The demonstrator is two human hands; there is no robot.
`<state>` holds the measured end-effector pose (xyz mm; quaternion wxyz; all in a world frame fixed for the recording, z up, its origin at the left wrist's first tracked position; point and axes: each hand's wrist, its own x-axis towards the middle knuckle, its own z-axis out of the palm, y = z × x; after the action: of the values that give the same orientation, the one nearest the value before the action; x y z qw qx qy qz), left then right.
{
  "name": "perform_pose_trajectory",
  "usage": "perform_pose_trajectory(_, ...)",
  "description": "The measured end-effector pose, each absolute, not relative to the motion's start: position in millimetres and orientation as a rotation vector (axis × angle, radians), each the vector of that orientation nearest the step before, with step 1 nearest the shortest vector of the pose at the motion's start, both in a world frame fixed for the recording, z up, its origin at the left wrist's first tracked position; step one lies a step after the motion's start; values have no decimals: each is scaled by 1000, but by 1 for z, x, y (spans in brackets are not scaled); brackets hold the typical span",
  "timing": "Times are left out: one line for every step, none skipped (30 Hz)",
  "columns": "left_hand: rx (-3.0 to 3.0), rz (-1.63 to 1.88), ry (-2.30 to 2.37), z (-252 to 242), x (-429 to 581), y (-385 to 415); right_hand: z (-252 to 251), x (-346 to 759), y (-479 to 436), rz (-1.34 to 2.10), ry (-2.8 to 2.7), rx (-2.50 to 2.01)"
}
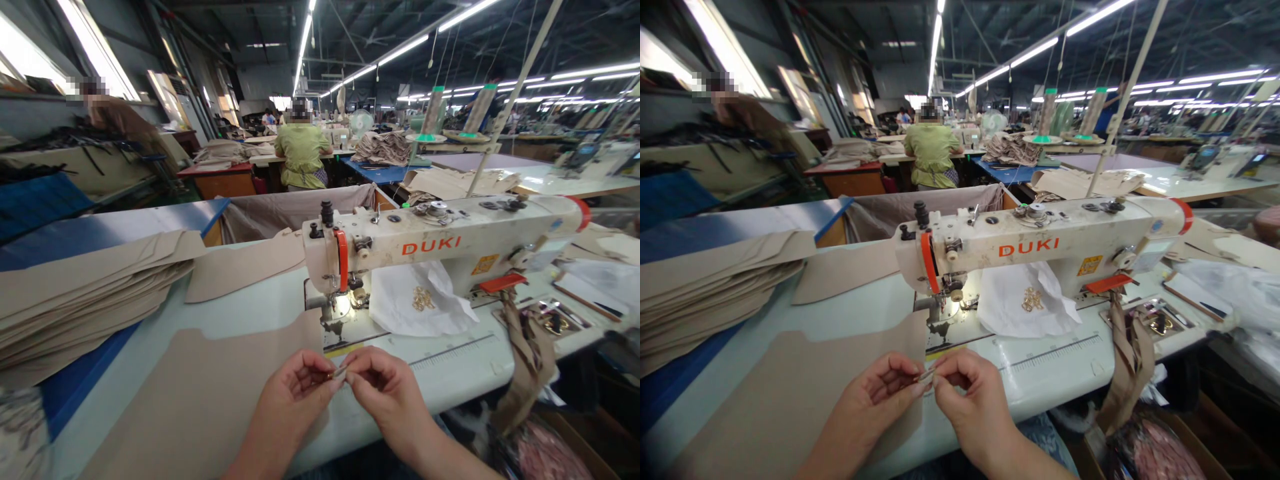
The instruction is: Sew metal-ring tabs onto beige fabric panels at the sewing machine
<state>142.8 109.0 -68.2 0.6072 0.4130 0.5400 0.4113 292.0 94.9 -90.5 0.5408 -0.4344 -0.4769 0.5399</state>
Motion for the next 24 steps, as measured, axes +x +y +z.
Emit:
perform_pose_trajectory(968, 963, 1260, -68, 144, 108, -90, 292, 95, 1293, -1128, -1032)
perform_pose_trajectory(985, 981, 1270, -68, 144, 107, -90, 293, 95, 1304, -1123, -1034)
perform_pose_trajectory(1002, 998, 1276, -68, 145, 106, -90, 293, 95, 1315, -1123, -1037)
perform_pose_trajectory(1016, 1016, 1280, -68, 146, 105, -90, 294, 95, 1326, -1128, -1040)
perform_pose_trajectory(1028, 1030, 1286, -68, 146, 104, -90, 295, 95, 1337, -1134, -1048)
perform_pose_trajectory(1037, 1043, 1293, -68, 147, 104, -89, 296, 95, 1349, -1141, -1057)
perform_pose_trajectory(1044, 1055, 1298, -68, 147, 103, -89, 297, 95, 1362, -1138, -1068)
perform_pose_trajectory(1050, 1063, 1301, -69, 147, 103, -89, 298, 95, 1379, -1127, -1077)
perform_pose_trajectory(1055, 1067, 1302, -69, 147, 102, -89, 298, 95, 1396, -1106, -1084)
perform_pose_trajectory(1060, 1068, 1302, -70, 147, 102, -89, 298, 95, 1413, -1083, -1090)
perform_pose_trajectory(1064, 1067, 1302, -70, 147, 102, -89, 298, 95, 1431, -1069, -1095)
perform_pose_trajectory(1067, 1065, 1300, -71, 146, 102, -89, 298, 95, 1445, -1063, -1102)
perform_pose_trajectory(1069, 1064, 1297, -72, 146, 102, -88, 298, 95, 1454, -1065, -1113)
perform_pose_trajectory(1069, 1065, 1296, -72, 146, 101, -87, 298, 95, 1460, -1073, -1125)
perform_pose_trajectory(1069, 1067, 1294, -72, 146, 101, -86, 298, 96, 1462, -1086, -1137)
perform_pose_trajectory(1069, 1068, 1292, -72, 146, 101, -85, 298, 96, 1462, -1105, -1145)
perform_pose_trajectory(1069, 1068, 1290, -72, 146, 100, -84, 299, 97, 1462, -1128, -1150)
perform_pose_trajectory(1069, 1070, 1289, -72, 146, 100, -82, 299, 97, 1463, -1155, -1154)
perform_pose_trajectory(1071, 1070, 1290, -72, 146, 100, -81, 300, 98, 1463, -1188, -1161)
perform_pose_trajectory(1072, 1067, 1292, -72, 147, 100, -80, 301, 99, 1458, -1225, -1170)
perform_pose_trajectory(1072, 1065, 1295, -72, 147, 99, -79, 302, 99, 1450, -1263, -1179)
perform_pose_trajectory(1069, 1063, 1300, -73, 147, 99, -78, 303, 100, 1438, -1301, -1187)
perform_pose_trajectory(1065, 1059, 1302, -74, 147, 99, -78, 304, 100, 1426, -1342, -1194)
perform_pose_trajectory(1061, 1048, 1302, -75, 146, 99, -78, 305, 100, 1418, -1385, -1201)
